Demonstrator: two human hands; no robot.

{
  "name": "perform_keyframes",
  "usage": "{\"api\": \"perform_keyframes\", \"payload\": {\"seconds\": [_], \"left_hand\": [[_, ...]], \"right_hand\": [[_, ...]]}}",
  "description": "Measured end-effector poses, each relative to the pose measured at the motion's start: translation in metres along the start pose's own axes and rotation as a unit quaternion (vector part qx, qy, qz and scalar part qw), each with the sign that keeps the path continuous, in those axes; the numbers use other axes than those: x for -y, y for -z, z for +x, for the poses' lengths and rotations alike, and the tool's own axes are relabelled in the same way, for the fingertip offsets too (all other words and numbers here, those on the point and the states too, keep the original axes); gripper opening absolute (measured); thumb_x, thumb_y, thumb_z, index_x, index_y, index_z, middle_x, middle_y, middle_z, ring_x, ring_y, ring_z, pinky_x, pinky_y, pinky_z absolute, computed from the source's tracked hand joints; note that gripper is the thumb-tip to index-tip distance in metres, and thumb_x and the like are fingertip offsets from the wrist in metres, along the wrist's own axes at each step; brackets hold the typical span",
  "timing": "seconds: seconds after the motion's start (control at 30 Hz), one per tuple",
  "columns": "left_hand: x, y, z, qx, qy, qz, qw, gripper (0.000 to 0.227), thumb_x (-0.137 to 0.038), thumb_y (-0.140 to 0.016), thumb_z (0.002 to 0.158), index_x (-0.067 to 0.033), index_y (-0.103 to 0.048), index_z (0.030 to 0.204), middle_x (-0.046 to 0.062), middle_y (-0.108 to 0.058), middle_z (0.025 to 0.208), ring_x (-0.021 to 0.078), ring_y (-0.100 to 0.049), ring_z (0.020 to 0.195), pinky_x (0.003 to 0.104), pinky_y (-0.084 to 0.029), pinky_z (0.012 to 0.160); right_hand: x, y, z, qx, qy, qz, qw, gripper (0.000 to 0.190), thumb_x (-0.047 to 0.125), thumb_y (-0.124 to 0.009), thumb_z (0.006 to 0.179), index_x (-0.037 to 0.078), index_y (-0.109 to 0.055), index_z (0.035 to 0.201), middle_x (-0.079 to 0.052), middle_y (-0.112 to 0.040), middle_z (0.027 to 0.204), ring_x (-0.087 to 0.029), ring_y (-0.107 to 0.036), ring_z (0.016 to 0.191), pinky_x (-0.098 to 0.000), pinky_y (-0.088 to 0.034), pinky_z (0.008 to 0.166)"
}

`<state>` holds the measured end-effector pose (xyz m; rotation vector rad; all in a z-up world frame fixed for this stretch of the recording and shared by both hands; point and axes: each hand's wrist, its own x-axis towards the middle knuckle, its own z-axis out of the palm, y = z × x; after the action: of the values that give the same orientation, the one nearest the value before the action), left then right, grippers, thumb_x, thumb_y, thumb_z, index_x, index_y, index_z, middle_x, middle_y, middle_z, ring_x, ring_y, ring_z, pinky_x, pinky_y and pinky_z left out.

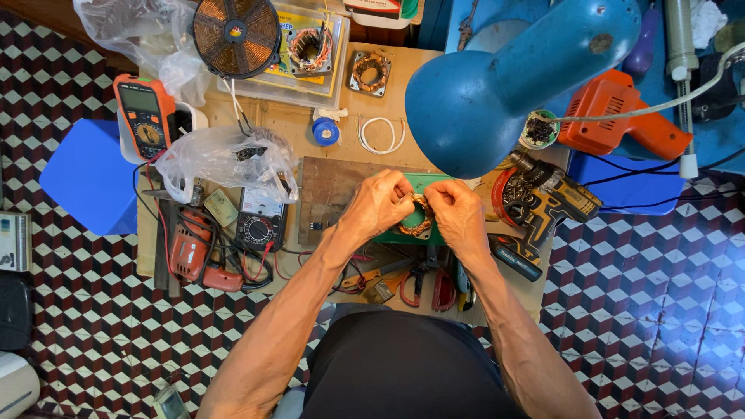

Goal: The person works on a small electrical component, likely a motor stator, by inserting and adjusting wires with their hands. They use a heat gun to apply heat to the component and handle a green plastic container to organize small parts. The task involves careful manipulation of wires and tools on a cluttered workbench.

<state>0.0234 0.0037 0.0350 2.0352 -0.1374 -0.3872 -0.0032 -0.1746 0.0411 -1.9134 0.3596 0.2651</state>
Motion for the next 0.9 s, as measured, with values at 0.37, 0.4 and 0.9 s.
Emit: {"api": "perform_keyframes", "payload": {"seconds": [0.37, 0.4, 0.9], "left_hand": [[0.003, 0.012, -0.004, 0.026, -0.012, -0.068, 0.997, 0.017, -0.012, -0.074, 0.087, -0.0004, -0.078, 0.098, 0.012, -0.070, 0.090, 0.0195, -0.072, 0.079, 0.033, -0.057, 0.068], [0.005, 0.013, -0.005, 0.022, -0.013, -0.067, 0.997, 0.018, -0.013, -0.075, 0.087, -0.0008, -0.079, 0.099, 0.012, -0.071, 0.090, 0.0192, -0.072, 0.080, 0.033, -0.057, 0.069], [0.038, -0.023, -0.016, -0.116, 0.132, -0.186, 0.967, 0.024, -0.021, -0.074, 0.088, -0.0014, -0.077, 0.100, 0.007, -0.077, 0.089, 0.0116, -0.072, 0.081, 0.026, -0.056, 0.069]], "right_hand": [[0.020, 0.013, 0.028, 0.107, 0.143, -0.130, 0.975, 0.020, 0.021, -0.067, 0.094, 0.003, -0.076, 0.100, -0.008, -0.068, 0.072, -0.015, -0.062, 0.062, -0.0330, -0.050, 0.058], [0.022, 0.012, 0.033, 0.120, 0.177, -0.144, 0.966, 0.020, 0.021, -0.067, 0.095, 0.003, -0.076, 0.100, -0.008, -0.067, 0.074, -0.015, -0.061, 0.061, -0.0336, -0.050, 0.057], [0.015, -0.008, 0.078, 0.270, -0.007, -0.191, 0.944, 0.029, 0.033, -0.068, 0.097, 0.006, -0.076, 0.098, -0.007, -0.061, 0.073, -0.014, -0.052, 0.065, -0.0330, -0.043, 0.059]]}}
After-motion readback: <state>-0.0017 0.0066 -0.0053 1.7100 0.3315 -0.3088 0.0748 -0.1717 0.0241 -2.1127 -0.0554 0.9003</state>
